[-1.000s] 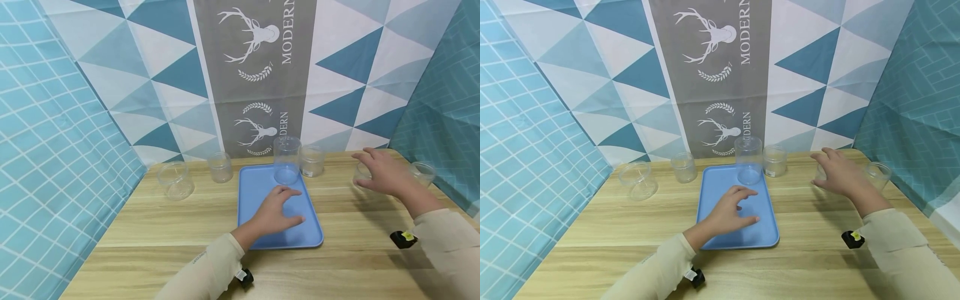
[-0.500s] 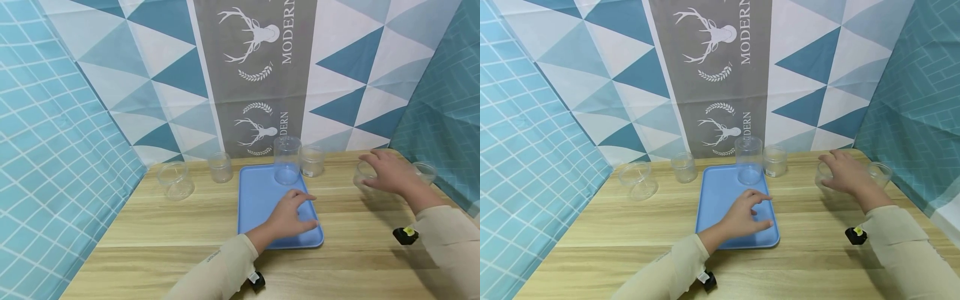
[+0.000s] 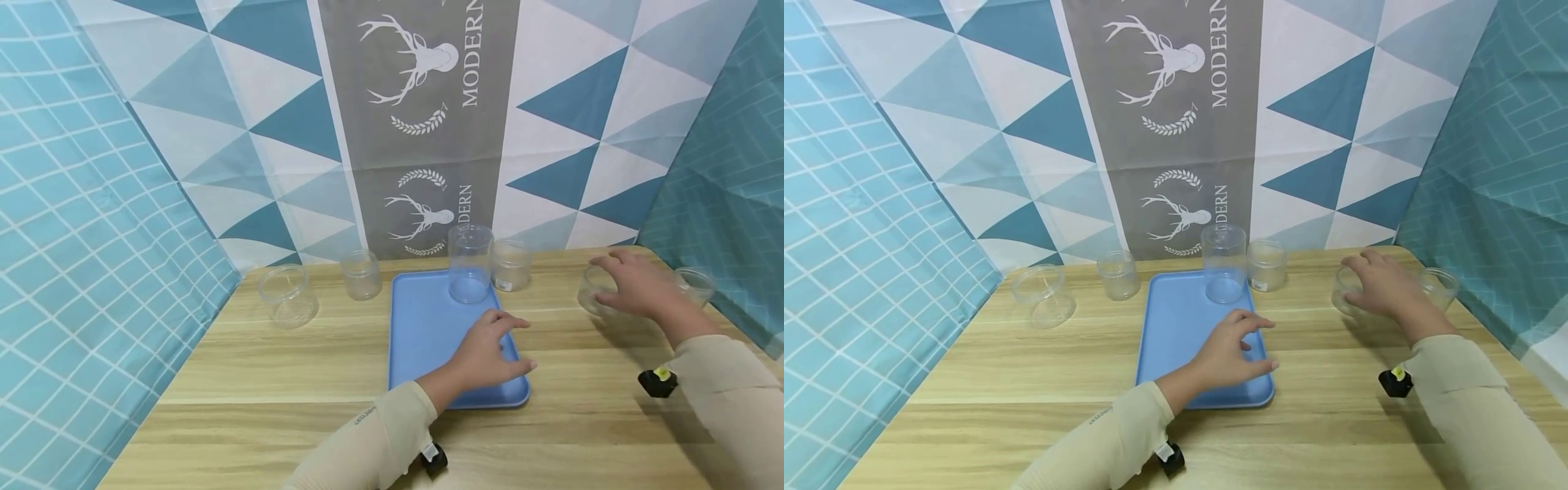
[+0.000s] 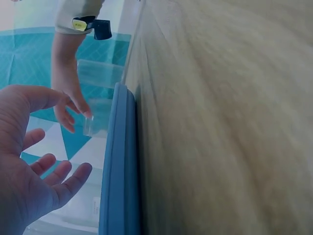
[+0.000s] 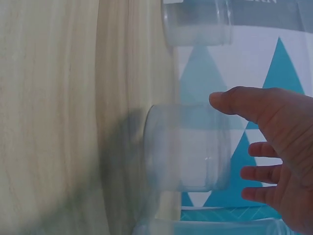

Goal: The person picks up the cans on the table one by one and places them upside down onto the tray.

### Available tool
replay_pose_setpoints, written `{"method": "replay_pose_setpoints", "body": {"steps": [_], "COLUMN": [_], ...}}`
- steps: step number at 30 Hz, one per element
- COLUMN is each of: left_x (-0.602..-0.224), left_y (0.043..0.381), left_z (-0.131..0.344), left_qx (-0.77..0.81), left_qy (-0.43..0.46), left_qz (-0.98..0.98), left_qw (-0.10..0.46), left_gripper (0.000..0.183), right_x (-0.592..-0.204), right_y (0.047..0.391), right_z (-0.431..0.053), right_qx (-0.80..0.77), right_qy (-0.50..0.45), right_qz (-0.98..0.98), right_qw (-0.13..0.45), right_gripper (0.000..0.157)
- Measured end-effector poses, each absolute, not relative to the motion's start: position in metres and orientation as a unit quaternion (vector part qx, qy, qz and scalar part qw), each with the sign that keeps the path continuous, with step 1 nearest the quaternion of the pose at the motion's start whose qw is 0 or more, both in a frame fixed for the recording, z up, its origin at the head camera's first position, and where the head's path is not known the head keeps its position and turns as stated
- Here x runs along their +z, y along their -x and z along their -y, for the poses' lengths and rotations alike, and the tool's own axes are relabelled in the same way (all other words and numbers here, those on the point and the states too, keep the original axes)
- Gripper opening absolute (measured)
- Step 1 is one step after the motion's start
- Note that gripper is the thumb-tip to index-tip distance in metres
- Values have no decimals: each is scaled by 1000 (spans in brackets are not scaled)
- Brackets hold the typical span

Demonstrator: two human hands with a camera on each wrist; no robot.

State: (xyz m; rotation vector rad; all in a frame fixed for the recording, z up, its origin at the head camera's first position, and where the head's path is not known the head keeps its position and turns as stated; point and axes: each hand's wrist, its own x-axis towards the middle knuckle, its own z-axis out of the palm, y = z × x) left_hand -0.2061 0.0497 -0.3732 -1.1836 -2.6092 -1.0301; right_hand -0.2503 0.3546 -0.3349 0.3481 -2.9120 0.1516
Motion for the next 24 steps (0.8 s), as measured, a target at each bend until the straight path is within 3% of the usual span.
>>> {"method": "replay_pose_setpoints", "body": {"steps": [11,18,24], "left_x": [-375,-374,-372], "left_y": [214,217,221], "left_z": [-60,-66,-69], "left_qx": [-308,-330,-378], "left_qy": [400,385,362], "left_qz": [859,860,851], "left_qw": [87,61,42], "left_gripper": [51,53,54], "right_x": [-341,-341,-341], "right_y": [263,269,270], "right_z": [-363,-363,-361], "right_qx": [71,55,55], "right_qy": [-117,-120,-122], "right_qz": [987,990,990], "right_qw": [79,58,51], "right_gripper": [66,72,65]}}
